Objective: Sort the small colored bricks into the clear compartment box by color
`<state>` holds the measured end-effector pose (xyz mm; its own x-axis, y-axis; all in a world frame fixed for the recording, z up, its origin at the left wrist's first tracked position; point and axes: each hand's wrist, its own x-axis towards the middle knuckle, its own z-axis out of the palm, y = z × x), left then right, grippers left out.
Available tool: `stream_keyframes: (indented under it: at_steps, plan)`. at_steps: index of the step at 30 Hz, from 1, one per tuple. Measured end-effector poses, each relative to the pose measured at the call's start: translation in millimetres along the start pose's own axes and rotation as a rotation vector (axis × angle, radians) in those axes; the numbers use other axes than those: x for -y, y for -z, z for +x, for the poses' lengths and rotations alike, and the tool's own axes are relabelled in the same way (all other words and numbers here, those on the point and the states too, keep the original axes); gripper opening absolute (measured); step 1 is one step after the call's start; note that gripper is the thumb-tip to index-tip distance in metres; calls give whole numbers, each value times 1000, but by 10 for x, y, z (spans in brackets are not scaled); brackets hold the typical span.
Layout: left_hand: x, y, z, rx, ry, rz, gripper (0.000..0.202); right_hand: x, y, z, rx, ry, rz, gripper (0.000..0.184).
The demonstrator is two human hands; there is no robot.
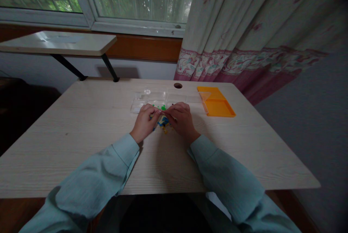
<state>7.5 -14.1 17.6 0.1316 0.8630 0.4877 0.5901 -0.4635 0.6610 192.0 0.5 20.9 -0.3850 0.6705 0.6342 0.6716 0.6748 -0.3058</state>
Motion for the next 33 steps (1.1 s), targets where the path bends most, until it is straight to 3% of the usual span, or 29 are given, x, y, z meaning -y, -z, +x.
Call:
stream_keyframes:
  at_steps: [9, 15, 19, 29, 33]
  plan:
    - [43, -11, -6, 0, 10, -8, 24, -399, 17, 7, -146, -212, -94, 26]
    - [50, -12, -8, -3, 6, 26, 24, -514, -48, -31, -52, -239, -146, 24]
    - [38, 10, -1, 3, -10, 81, 23, -517, -52, -34, -79, -258, -148, 22]
    - [-4, 13, -30, 213, -152, 272, 9, -486, -50, -11, -128, -254, -122, 22]
    - [-26, 15, -50, 274, -203, 343, 12, -461, -42, -3, -134, -247, -126, 23]
